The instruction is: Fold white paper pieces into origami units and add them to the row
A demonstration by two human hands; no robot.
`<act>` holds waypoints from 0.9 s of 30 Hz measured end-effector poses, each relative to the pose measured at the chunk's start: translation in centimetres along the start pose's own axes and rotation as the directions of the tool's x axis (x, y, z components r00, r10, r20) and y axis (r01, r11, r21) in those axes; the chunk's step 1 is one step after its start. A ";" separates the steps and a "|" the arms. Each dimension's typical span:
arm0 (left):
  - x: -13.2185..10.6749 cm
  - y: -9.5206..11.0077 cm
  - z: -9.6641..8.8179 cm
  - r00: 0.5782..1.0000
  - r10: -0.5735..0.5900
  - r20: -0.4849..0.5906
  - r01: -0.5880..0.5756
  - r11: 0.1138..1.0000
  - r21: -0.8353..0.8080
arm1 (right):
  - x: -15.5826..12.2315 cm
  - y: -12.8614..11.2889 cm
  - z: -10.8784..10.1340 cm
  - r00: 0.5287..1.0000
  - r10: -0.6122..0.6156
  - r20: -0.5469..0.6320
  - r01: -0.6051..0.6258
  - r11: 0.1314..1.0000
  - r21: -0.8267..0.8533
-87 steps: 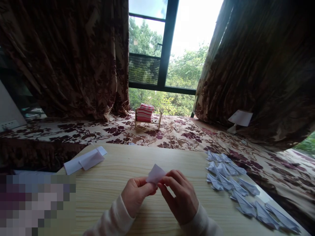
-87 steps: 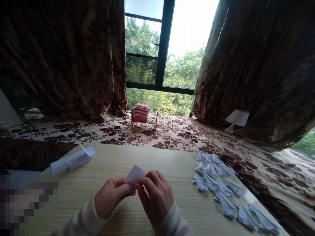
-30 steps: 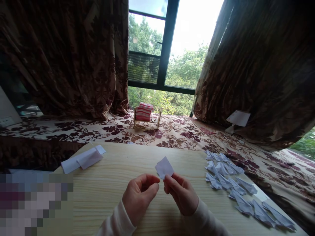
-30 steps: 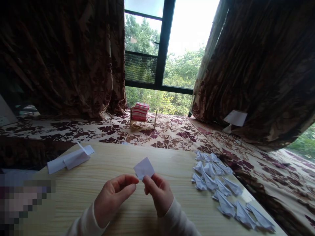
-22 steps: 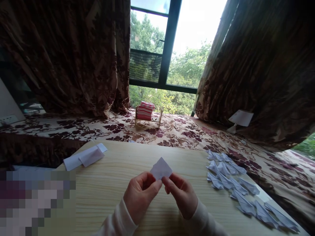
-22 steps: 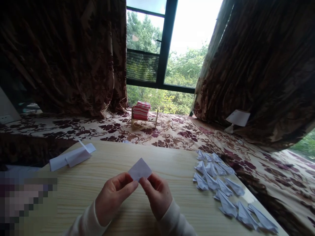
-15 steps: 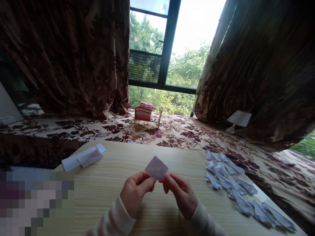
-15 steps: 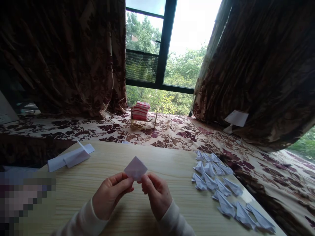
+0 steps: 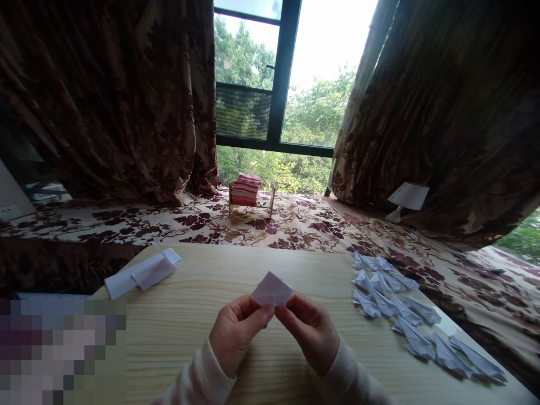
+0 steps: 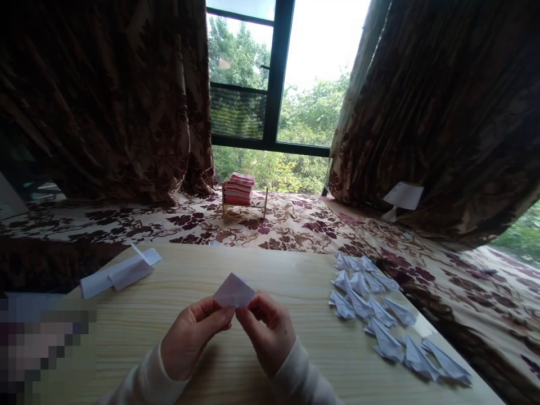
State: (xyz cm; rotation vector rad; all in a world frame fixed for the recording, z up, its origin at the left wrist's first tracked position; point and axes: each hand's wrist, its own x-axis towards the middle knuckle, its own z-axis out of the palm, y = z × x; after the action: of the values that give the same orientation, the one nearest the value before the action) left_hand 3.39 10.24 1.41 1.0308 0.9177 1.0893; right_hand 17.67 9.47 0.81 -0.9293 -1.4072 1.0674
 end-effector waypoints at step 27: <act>-0.6 1.6 0.1 0.911 0.409 -0.051 -0.380 0.882 0.280 | 0.0 -2.5 -0.8 0.900 -0.431 -0.060 0.367 0.827 -0.426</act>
State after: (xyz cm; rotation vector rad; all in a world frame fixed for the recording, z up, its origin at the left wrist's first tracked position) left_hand 2.96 9.88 3.02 1.4371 0.9829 1.3989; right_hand 18.57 8.81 3.16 -0.9257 -1.6337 0.3795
